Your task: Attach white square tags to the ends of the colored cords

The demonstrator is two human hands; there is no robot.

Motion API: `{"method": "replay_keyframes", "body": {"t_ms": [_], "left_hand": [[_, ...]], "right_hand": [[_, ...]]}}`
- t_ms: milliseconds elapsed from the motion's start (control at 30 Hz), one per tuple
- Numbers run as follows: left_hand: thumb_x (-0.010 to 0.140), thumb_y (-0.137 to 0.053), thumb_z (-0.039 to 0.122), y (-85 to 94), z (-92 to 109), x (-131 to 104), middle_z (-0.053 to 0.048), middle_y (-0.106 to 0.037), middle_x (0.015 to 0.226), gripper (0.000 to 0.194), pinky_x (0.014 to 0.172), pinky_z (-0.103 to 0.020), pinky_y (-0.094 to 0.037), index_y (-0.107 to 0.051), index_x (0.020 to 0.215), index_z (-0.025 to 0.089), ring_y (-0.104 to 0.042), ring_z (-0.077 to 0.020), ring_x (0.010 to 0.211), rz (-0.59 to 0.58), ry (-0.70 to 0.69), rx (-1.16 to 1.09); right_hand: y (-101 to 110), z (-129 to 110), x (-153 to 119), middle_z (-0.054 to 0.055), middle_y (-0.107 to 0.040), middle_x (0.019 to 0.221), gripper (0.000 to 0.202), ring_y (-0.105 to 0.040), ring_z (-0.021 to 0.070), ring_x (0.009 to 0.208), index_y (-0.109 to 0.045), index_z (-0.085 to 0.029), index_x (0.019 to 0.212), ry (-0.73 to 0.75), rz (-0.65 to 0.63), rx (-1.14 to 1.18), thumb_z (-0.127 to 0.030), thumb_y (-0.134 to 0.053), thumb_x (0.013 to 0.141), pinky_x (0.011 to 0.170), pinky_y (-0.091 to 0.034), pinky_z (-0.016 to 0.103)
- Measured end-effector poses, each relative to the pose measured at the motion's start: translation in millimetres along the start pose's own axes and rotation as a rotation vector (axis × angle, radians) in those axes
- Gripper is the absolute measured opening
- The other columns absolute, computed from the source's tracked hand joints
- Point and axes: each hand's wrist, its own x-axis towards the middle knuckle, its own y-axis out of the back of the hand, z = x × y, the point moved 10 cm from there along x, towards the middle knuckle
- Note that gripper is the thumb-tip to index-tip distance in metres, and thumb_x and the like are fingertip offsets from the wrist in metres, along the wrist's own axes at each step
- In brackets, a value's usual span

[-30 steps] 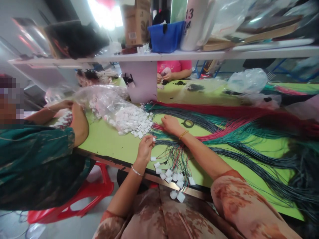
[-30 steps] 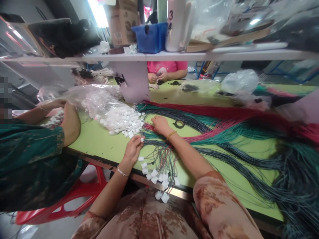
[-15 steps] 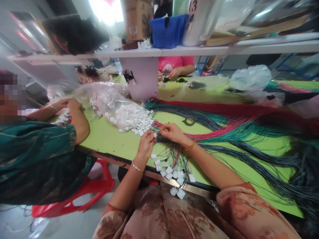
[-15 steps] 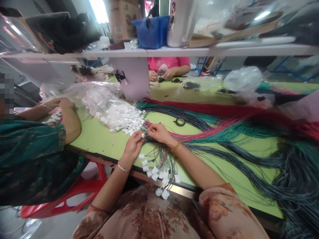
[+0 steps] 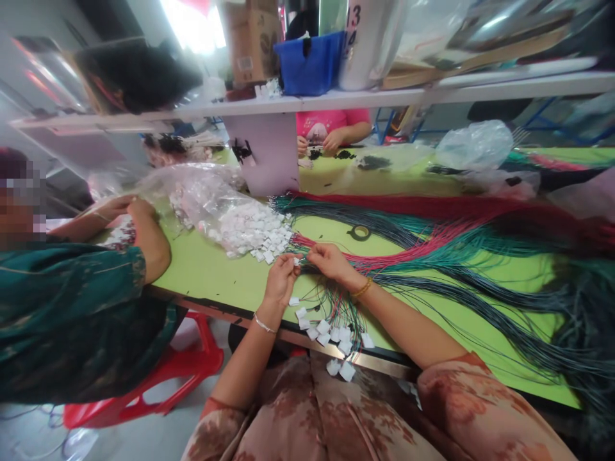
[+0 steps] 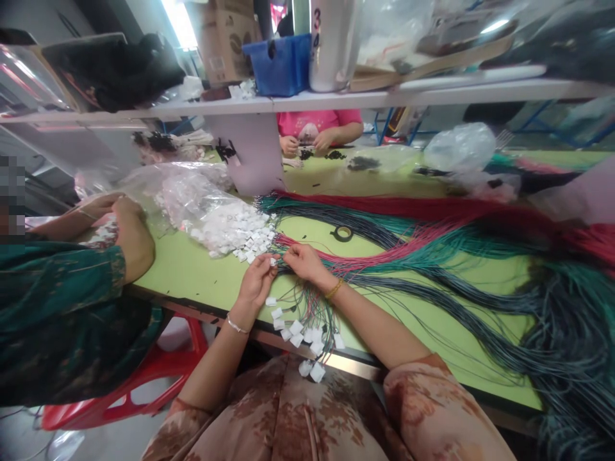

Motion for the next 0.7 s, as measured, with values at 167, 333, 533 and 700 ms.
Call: {"method": "replay_keyframes", "body": {"t_ms": [167, 333, 533, 700], "left_hand": [[0.064, -0.079, 0.027, 0.4, 1, -1, -0.002, -0.066, 0.080, 0.026, 0.059, -0.021, -0.039, -0.063, 0.080, 0.015, -0.049, -0.0060, 0.059, 0.045, -0.100, 0.108], [0.064, -0.079, 0.032, 2.2, 1, -2, 0.002, -0.058, 0.064, 0.026, 0.056, -0.021, -0.035, -0.065, 0.079, 0.015, -0.046, -0.0069, 0.056, 0.051, -0.145, 0.212], [0.067, -0.075, 0.036, 3.6, 6, -2, 0.001, -0.059, 0.066, 0.026, 0.055, -0.022, -0.036, -0.065, 0.081, 0.015, -0.046, -0.0079, 0.054, 0.042, -0.151, 0.312], [0.085, -0.058, 0.031, -26.1, 42, -44, -0.006, -0.065, 0.086, 0.016, 0.075, -0.032, -0.048, -0.064, 0.090, 0.017, -0.060, -0.0172, 0.081, 0.044, -0.542, 0.716]], "right_hand": [[-7, 7, -3, -0.004, -0.043, 0.054, 0.026, -0.035, 0.0085, 0.053, -0.050, -0.017, 0.060, -0.037, 0.013, 0.038, -0.039, -0.051, 0.072, 0.051, -0.027, 0.022], [-12, -1, -9, -0.003, -0.046, 0.057, 0.025, -0.035, 0.0085, 0.053, -0.054, -0.015, 0.066, 0.066, -0.021, -0.065, -0.037, -0.052, 0.078, 0.049, -0.025, 0.022], [-18, -8, -9, -0.004, -0.045, 0.056, 0.021, -0.035, 0.0083, 0.054, -0.050, -0.016, 0.062, 0.144, -0.124, -0.144, -0.031, -0.051, 0.077, 0.051, -0.025, 0.022], [-17, -10, -3, -0.004, -0.048, 0.058, 0.026, -0.038, 0.0087, 0.054, -0.053, -0.016, 0.067, 0.089, -0.253, -0.016, -0.038, -0.052, 0.080, 0.053, -0.029, 0.022]]}}
